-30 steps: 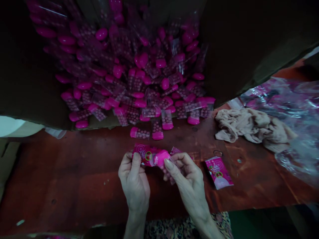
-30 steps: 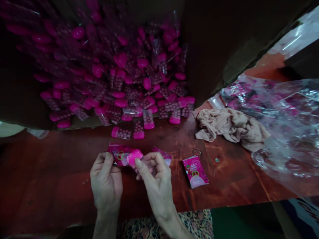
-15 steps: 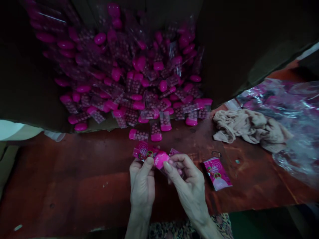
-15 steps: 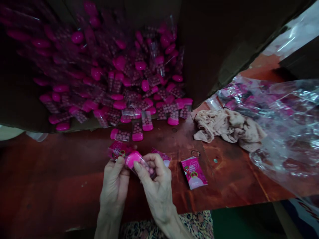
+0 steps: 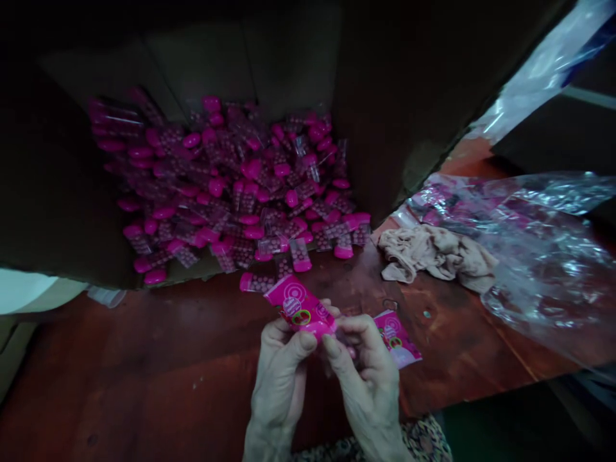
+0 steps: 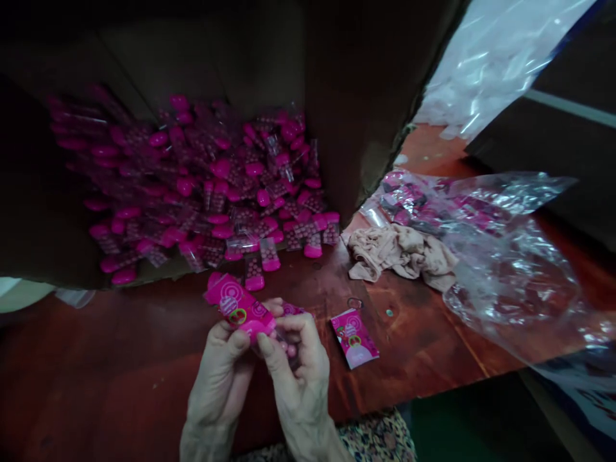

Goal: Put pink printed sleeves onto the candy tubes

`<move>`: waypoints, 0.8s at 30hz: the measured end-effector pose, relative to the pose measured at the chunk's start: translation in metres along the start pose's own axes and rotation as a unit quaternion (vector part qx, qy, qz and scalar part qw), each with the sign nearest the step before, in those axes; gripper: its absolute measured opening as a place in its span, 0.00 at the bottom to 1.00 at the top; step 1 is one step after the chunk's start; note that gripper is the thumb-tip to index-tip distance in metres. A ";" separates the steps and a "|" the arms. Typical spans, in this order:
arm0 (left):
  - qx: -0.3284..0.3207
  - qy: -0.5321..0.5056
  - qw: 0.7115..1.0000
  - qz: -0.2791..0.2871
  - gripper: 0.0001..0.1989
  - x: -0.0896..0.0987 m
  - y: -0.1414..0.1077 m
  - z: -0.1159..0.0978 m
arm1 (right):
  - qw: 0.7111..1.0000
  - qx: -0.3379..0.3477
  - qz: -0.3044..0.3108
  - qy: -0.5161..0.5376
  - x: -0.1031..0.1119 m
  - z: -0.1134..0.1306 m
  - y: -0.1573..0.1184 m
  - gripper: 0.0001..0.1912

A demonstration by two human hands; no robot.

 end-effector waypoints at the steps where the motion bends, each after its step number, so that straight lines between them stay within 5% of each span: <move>1: 0.004 0.008 1.000 0.014 0.14 -0.003 -0.001 0.000 | 1.000 0.000 0.000 0.001 0.002 0.002 0.000 0.05; 8: 0.016 0.005 0.999 -0.049 0.06 -0.009 -0.015 0.016 | 0.984 0.143 -0.065 -0.087 0.016 0.027 -0.008 0.07; 13: 0.010 -0.028 0.996 -0.083 0.08 -0.007 -0.021 0.023 | 0.995 0.058 -0.027 -0.076 0.015 0.015 -0.004 0.06; 19: -0.019 0.006 0.995 -0.098 0.09 0.011 -0.011 0.001 | 0.990 -0.039 0.134 -0.019 -0.005 0.007 -0.010 0.10; 24: -0.017 0.038 0.997 -0.062 0.06 0.013 -0.008 -0.005 | 0.992 0.051 0.065 -0.098 0.001 0.018 -0.016 0.11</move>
Point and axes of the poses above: each hand's wrist, its own y-axis towards the middle knuckle, its own x-axis out of the back of the hand, z = x × y, the point moved 8 cm from there along y, towards the middle knuckle, and after that the axes turned 8 degrees about -z, right-handed, at the moved point
